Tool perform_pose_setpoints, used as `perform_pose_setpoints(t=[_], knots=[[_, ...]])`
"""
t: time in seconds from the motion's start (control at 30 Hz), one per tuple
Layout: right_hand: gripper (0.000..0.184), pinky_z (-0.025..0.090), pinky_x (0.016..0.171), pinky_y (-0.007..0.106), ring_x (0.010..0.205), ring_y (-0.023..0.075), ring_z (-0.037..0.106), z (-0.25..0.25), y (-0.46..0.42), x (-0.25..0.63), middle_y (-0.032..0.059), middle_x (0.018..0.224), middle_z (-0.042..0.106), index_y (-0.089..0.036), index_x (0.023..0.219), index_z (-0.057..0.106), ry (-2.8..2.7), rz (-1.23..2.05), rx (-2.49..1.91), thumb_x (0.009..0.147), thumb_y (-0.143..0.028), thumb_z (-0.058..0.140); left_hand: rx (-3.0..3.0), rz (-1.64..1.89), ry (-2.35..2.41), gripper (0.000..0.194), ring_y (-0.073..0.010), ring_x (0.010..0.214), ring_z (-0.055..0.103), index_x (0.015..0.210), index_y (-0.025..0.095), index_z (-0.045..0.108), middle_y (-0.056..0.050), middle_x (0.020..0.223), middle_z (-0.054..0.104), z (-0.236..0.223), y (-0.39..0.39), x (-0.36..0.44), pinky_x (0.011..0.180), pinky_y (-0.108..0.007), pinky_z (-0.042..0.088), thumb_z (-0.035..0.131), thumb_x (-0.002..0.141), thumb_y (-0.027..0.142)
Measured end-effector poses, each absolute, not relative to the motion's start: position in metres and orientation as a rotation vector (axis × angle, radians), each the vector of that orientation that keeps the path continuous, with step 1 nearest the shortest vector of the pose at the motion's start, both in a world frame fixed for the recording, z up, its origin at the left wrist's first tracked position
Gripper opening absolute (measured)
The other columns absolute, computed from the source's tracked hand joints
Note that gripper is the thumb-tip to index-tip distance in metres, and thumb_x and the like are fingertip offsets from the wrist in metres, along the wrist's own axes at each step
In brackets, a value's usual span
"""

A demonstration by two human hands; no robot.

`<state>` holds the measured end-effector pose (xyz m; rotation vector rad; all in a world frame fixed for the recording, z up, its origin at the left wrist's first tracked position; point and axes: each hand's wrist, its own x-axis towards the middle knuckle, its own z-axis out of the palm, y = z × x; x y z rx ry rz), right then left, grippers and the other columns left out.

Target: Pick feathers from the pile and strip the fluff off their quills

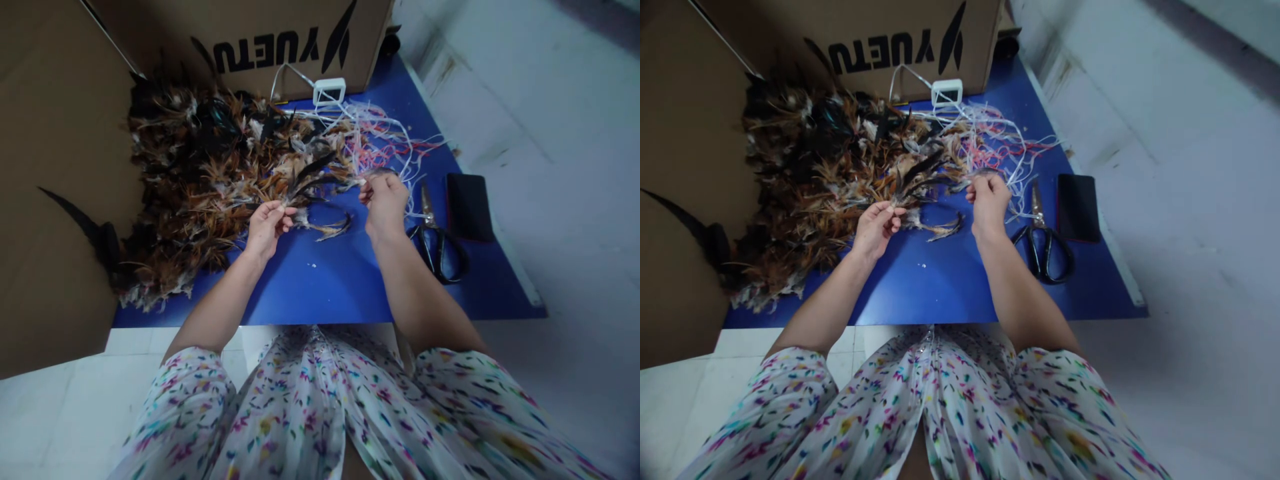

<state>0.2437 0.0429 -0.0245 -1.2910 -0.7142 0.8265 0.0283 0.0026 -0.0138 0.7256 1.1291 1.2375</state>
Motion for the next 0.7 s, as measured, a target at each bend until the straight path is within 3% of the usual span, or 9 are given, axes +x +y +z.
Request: perform_pose_setpoints(t=[0.13,0.33,0.5,0.6,0.7], knots=[[0.016,0.039,0.048,0.022,0.049,0.0075,0.048,-0.022,0.041,0.242,-0.0045,0.06,0.052,-0.022,0.068,0.05,-0.693,0.88,-1.3,0.081,-0.021,0.058,0.723,1.295,1.156,0.024,-0.0046,0.051,0.058,0.091,0.019,0.055,0.0,0.083,0.076,-0.015,0.007,0.024,0.047,-0.017,0.041,0.075,0.079,0.021],[0.013,0.038,0.048,0.021,0.048,0.0066,0.048,-0.014,0.029,0.229,-0.0046,0.057,0.055,-0.02,0.064,0.055,-0.81,1.062,-1.266,0.075,-0.017,0.061,0.758,1.364,1.24,0.025,-0.0054,0.048,0.058,0.086,0.02,0.05,0.001,0.076,0.074,-0.014,0.013,0.019,0.044,-0.017,0.041,0.074,0.081,0.028],[0.009,0.039,0.048,0.019,0.047,0.0057,0.048,-0.015,0.023,0.221,-0.0052,0.056,0.059,-0.019,0.064,0.059,-0.914,1.186,-1.221,0.069,-0.013,0.063,1.036,1.381,1.394,0.022,-0.0071,0.035,0.046,0.101,0.023,0.054,0.009,0.052,0.06,-0.017,0.013,0.013,0.041,-0.02,0.034,0.067,0.087,0.035],[0.006,0.04,0.048,0.019,0.047,0.0059,0.049,-0.016,0.02,0.217,-0.0052,0.055,0.059,-0.019,0.066,0.062,-0.988,1.228,-1.195,0.067,-0.018,0.069,1.343,1.48,1.518,0.024,-0.0084,0.041,0.047,0.107,0.025,0.059,0.011,0.047,0.048,-0.014,0.005,0.012,0.05,-0.02,0.037,0.07,0.086,0.03],[0.012,0.04,0.047,0.02,0.047,0.006,0.049,-0.013,0.015,0.213,-0.0052,0.056,0.061,-0.019,0.067,0.064,-1.061,1.263,-1.153,0.063,-0.024,0.074,1.584,1.49,1.548,0.016,-0.0108,0.055,0.053,0.1,0.025,0.066,0.007,0.055,0.051,-0.007,-0.006,0.016,0.062,-0.022,0.042,0.069,0.086,0.03]])
